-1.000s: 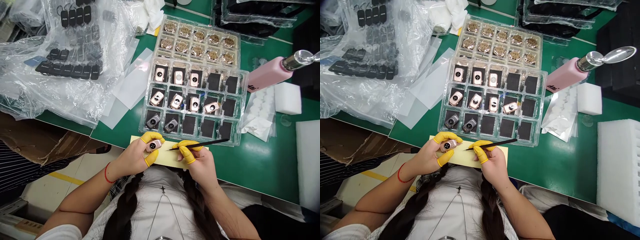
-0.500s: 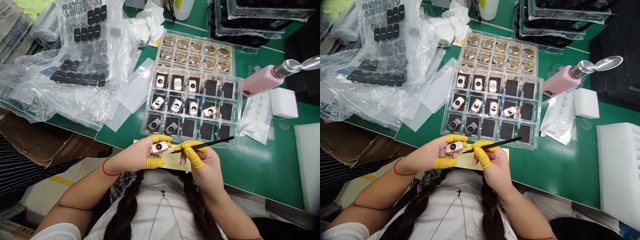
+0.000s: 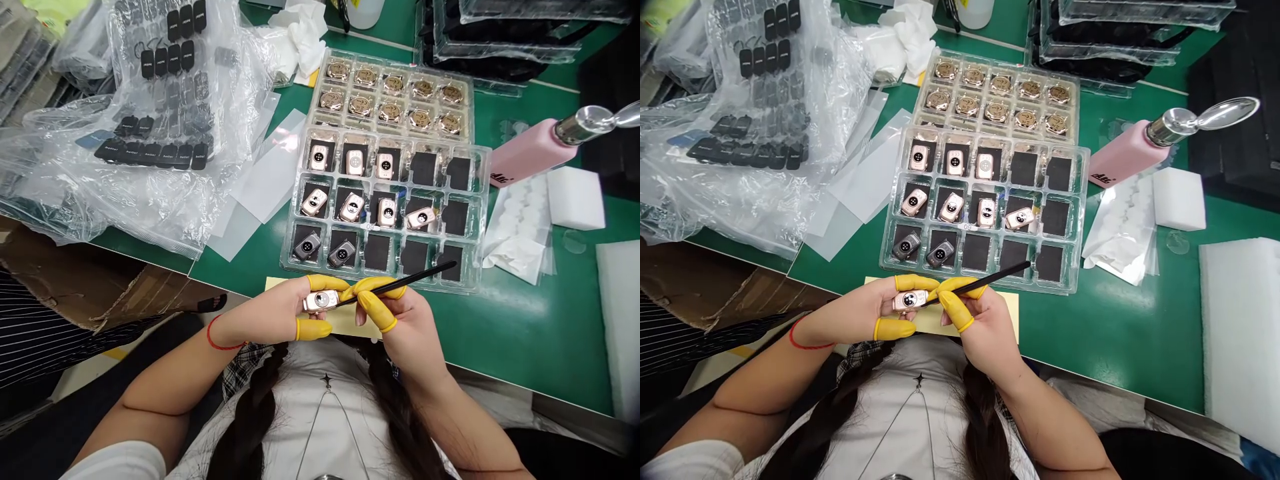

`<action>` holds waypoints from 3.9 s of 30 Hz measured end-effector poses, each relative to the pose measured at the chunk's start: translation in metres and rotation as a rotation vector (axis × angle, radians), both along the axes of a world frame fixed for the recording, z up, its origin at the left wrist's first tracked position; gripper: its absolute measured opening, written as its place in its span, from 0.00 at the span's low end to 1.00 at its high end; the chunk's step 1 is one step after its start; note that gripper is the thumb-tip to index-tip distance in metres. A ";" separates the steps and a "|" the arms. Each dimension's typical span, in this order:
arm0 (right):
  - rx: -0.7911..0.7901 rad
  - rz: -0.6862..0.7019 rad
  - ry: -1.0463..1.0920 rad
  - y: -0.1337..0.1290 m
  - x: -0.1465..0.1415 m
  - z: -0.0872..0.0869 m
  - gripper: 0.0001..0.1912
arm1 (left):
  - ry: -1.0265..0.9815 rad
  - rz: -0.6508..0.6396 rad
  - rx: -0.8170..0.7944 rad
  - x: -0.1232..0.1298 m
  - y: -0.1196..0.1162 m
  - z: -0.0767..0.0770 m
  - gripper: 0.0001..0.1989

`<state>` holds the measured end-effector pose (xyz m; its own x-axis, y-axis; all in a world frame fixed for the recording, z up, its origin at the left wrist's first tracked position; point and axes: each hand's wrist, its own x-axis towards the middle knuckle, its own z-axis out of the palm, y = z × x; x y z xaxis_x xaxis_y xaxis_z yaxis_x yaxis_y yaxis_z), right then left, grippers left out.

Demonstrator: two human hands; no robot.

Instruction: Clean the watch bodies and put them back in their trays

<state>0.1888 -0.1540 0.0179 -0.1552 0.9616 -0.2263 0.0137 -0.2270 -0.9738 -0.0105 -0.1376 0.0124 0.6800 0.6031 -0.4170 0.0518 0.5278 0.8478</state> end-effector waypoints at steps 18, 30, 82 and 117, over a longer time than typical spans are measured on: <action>-0.034 -0.004 -0.026 0.000 0.001 0.000 0.10 | -0.044 -0.028 0.042 0.001 0.001 -0.002 0.24; -0.062 -0.010 -0.045 -0.004 0.001 0.005 0.12 | 0.023 -0.056 0.128 -0.003 0.000 -0.001 0.26; 0.204 -0.403 -0.007 -0.029 0.054 -0.031 0.10 | 0.546 0.002 1.196 0.209 0.123 0.025 0.20; 0.148 -0.162 -0.115 -0.022 0.043 -0.017 0.06 | 0.213 0.294 0.510 0.073 0.087 0.067 0.11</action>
<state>0.2317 -0.1763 0.0012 0.0226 0.9958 -0.0885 0.1018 -0.0903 -0.9907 0.0623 -0.0505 0.0796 0.3892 0.9112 -0.1354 0.1620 0.0770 0.9838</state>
